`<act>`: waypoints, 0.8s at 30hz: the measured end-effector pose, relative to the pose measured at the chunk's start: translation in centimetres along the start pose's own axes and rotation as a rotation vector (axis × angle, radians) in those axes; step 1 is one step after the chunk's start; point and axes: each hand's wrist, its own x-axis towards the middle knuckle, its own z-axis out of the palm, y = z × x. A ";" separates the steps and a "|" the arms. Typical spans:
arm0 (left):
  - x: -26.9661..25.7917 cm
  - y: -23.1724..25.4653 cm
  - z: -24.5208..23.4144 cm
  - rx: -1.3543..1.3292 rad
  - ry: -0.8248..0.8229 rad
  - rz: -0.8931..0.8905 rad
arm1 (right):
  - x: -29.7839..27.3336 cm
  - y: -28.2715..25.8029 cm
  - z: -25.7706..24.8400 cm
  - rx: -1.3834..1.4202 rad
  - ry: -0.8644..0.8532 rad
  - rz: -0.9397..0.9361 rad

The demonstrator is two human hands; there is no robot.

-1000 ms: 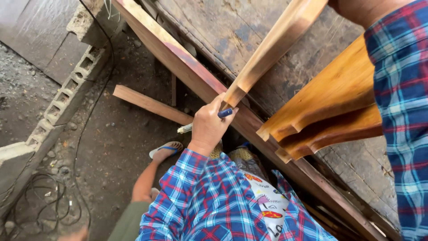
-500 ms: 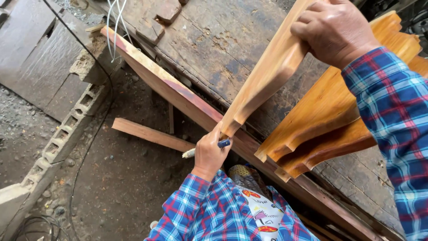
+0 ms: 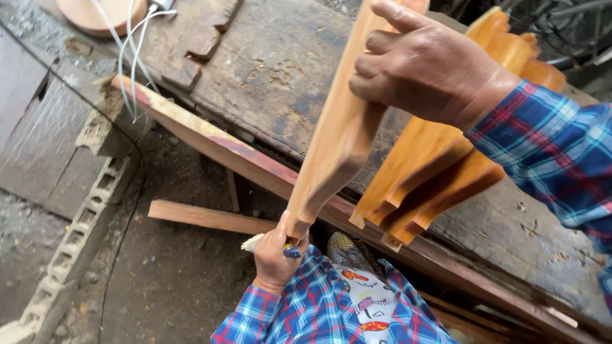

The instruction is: The person applies a finish to a curved wooden piece using a paintbrush. They dip the brush into a container of liquid and coat the wood, then set the piece aside. The person then picks up a second wooden piece, wipes it with their hand, and prepares to apply the finish.

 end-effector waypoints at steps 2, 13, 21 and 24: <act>0.6 0.5 -0.7 -0.026 0.013 0.038 | -0.8 0.2 -2.8 -0.036 0.002 0.013; 1.3 2.9 -2.5 -0.237 0.069 0.205 | -11.2 -3.1 -12.5 0.198 -0.315 0.310; 2.0 9.2 -5.0 -0.306 -0.207 0.378 | -21.8 -6.9 -17.3 0.109 -0.220 0.339; 1.1 11.8 -5.4 -0.374 -0.298 0.403 | -25.0 -8.1 -19.2 -0.040 -0.215 0.299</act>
